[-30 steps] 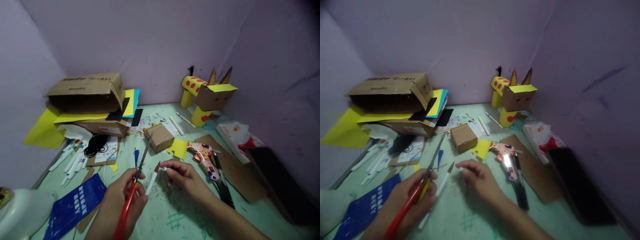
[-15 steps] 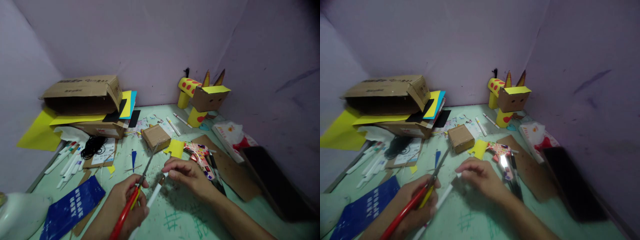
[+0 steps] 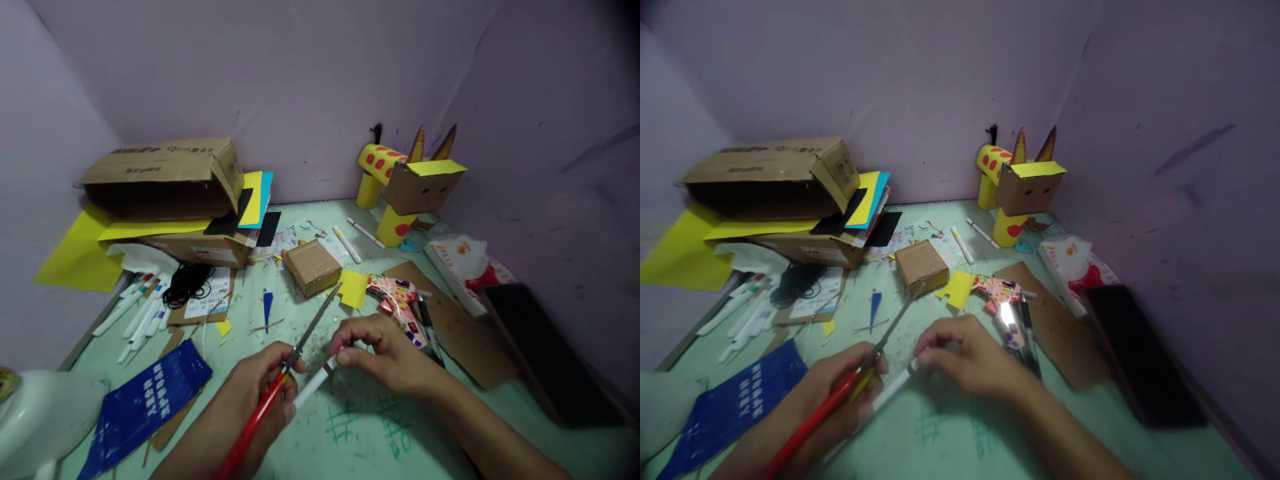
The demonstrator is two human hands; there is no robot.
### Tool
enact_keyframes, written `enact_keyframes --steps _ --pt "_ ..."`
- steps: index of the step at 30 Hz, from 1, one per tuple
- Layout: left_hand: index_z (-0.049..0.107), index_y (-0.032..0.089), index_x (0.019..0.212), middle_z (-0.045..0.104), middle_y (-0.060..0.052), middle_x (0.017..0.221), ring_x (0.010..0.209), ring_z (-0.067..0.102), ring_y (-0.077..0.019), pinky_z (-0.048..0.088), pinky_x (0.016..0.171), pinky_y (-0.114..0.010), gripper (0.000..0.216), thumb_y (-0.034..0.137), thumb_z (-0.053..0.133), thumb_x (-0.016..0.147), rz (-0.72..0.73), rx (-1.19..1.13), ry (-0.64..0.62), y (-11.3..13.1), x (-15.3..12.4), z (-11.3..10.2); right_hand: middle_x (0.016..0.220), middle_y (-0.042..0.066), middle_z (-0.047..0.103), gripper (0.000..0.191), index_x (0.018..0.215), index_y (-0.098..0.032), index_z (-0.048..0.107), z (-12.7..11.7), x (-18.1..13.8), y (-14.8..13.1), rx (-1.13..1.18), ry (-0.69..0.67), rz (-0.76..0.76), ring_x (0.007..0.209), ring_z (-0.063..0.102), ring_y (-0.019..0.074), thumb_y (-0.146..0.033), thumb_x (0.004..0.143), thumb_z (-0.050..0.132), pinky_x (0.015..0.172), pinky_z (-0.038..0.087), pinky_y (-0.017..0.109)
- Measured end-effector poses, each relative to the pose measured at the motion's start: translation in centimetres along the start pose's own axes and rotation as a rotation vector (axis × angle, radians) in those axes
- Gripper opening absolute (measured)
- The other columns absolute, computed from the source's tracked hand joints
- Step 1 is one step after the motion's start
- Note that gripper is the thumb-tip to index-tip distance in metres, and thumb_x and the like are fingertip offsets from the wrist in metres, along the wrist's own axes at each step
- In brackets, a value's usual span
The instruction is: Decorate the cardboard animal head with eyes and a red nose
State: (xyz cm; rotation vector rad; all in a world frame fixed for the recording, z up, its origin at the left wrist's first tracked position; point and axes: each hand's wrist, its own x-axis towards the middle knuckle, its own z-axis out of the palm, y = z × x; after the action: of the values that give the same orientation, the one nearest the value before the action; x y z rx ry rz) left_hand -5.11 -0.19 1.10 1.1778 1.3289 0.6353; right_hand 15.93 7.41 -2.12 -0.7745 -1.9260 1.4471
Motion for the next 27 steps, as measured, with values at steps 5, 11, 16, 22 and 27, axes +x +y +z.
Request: enact_keyframes --steps 5,11,16,22,27 --pt "0.053 0.022 0.076 0.044 0.008 0.056 0.049 0.031 -0.0081 0.026 0.047 -0.019 0.021 0.032 0.063 0.061 -0.03 -0.142 0.072 0.6 0.0 0.8 0.069 0.001 0.067 0.019 0.077 -0.017 0.065 0.9 -0.2 -0.2 -0.217 0.071 -0.163 0.063 0.059 0.0128 -0.021 0.09 0.053 0.061 0.044 0.022" --pt "0.055 0.023 0.076 0.049 0.005 0.063 0.053 0.037 -0.0112 0.032 0.046 -0.019 0.02 0.036 0.062 0.063 -0.077 -0.094 0.116 1.8 -0.7 1.3 0.066 0.002 0.058 0.034 0.076 -0.018 0.056 1.7 -0.3 0.0 -0.469 0.094 -0.259 0.06 0.052 0.0145 -0.03 0.1 0.035 0.058 0.039 0.025" --pt "0.05 0.022 0.077 0.044 0.008 0.061 0.053 0.038 -0.0095 0.033 0.047 -0.018 0.02 0.039 0.056 0.068 -0.024 0.011 0.051 2.1 -0.8 1.4 0.062 0.002 0.058 0.043 0.07 -0.019 0.054 2.4 -0.3 -0.1 -0.502 0.081 -0.197 0.056 0.05 0.0155 -0.036 0.101 0.029 0.056 0.038 0.027" --pt "0.048 0.024 0.085 0.051 0.003 0.065 0.057 0.048 -0.0154 0.036 0.054 -0.025 0.02 0.043 0.043 0.082 0.124 0.471 0.182 0.3 -0.3 -0.7 0.082 0.01 0.07 0.03 0.102 -0.011 0.063 0.9 0.0 -0.3 -0.471 0.189 -0.075 0.073 0.063 0.0197 -0.027 0.097 0.038 0.066 0.047 0.029" --pt "0.049 0.022 0.118 0.069 -0.014 0.081 0.077 0.067 -0.0368 0.039 0.059 -0.035 0.036 0.033 0.033 0.088 -0.332 1.012 0.678 0.0 0.9 -4.5 0.088 0.011 0.071 0.019 0.089 -0.013 0.069 -2.2 -1.1 0.0 -0.688 0.222 0.121 0.08 0.065 0.0239 -0.018 0.088 0.051 0.07 0.046 0.033"
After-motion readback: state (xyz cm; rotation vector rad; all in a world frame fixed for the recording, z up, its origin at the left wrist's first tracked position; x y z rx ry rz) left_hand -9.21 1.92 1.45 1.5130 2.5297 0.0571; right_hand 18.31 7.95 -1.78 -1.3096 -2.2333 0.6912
